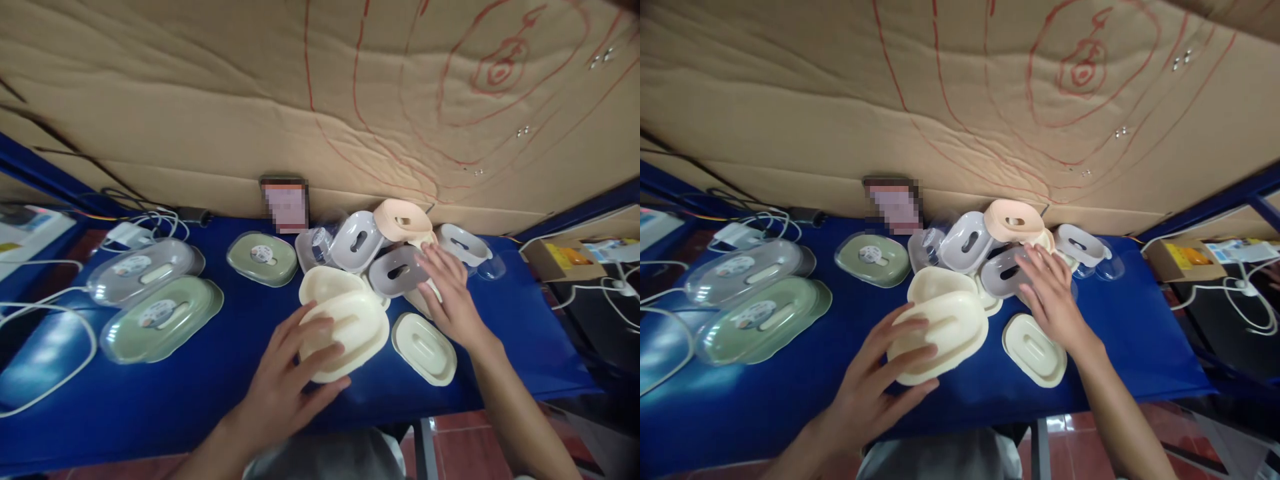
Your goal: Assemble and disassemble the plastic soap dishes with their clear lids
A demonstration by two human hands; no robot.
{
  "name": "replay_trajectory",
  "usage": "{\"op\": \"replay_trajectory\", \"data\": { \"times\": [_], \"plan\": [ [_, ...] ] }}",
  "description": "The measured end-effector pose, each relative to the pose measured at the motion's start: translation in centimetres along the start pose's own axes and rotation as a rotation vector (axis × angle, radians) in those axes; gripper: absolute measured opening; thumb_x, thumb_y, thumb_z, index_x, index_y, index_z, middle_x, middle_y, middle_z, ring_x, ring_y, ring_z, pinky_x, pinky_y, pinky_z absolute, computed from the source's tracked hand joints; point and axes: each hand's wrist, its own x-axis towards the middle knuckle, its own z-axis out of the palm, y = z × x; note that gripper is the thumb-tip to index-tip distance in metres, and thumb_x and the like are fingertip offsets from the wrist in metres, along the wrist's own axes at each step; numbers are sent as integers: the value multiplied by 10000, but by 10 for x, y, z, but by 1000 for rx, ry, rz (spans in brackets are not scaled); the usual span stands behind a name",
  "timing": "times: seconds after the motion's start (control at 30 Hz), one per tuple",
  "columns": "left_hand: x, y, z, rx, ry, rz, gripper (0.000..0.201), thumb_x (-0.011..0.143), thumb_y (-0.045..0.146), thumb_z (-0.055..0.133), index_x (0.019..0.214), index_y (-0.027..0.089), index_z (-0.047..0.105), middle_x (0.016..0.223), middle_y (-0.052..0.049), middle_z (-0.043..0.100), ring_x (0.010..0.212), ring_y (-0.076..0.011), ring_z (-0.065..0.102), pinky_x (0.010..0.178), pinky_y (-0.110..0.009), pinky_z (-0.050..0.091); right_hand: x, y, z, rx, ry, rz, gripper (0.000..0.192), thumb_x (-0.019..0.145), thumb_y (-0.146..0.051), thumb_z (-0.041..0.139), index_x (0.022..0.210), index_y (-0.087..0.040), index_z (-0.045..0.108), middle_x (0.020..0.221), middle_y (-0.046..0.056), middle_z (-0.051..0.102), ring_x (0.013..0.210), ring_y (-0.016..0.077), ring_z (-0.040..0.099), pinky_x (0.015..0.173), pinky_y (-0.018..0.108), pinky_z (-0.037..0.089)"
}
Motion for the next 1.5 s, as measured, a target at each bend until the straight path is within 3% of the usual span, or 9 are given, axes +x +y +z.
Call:
{"op": "replay_trajectory", "data": {
  "times": [0.17,0.33,0.53,0.9,1.0,1.1,1.3,1.4,1.5],
  "plan": [
    [103,-20,4,220,115,282,226,1016,389,744,1195,255,720,1366,-40,695,1516,-352,507,1171,-543,503,-77,-49,-1,-33,-137,-2,515,1079,-380,633,1565,-235,540,1545,112,643,1448,291,573,1241,521,348],
    [180,-23,52,263,0,409,267,1040,463,692,1122,220,768,1284,-98,735,1466,-375,552,1175,-550,459,-136,-65,8,-121,-176,70,409,1084,-246,618,1493,-240,614,1448,73,716,1361,263,639,1191,477,387],
    [163,-6,105,293,-160,414,256,1031,467,699,1067,225,774,1228,-88,721,1465,-375,529,1305,-706,134,-167,-32,-18,-28,95,258,337,1037,-80,599,1340,-206,677,1263,94,772,1206,240,711,1016,390,521],
    [185,34,159,531,-320,401,435,1040,438,659,1413,216,693,1618,-163,529,1595,-466,350,1261,-779,250,-130,59,-1,-346,261,354,257,1094,-315,592,1244,-163,736,1147,133,801,1013,265,744,934,392,490],
    [160,40,135,561,-282,415,458,1068,389,596,1501,241,620,1708,-138,440,1630,-407,319,1286,-732,273,-138,62,7,-363,274,369,277,1093,-339,597,1243,-170,756,1132,125,810,980,269,745,913,391,487],
    [111,28,84,535,-247,357,395,1107,378,511,1479,300,616,1708,-98,456,1621,-304,358,1327,-667,231,-158,66,11,-375,293,391,305,1084,-372,605,1236,-167,771,1109,133,817,950,286,747,886,401,493],
    [15,-57,-30,657,-62,-186,471,978,71,484,1412,172,637,1631,-183,536,1578,-349,437,1252,-597,391,-176,76,17,-290,355,505,386,1070,-419,568,1267,-168,785,1178,165,808,1046,363,766,963,507,531],
    [3,-96,-57,700,-158,-255,524,1007,137,496,1524,173,569,1713,-178,441,1634,-399,332,1267,-667,334,-170,78,18,-277,414,571,443,1058,-452,565,1313,-158,777,1280,196,774,1189,415,732,1040,590,522],
    [6,-110,-61,708,-220,-224,536,1041,197,519,1575,220,539,1635,-167,548,1530,-399,490,1276,-734,250,-172,82,18,-274,444,599,547,1041,-499,562,1353,-94,755,1353,254,728,1281,465,686,1088,653,516]
  ]
}}
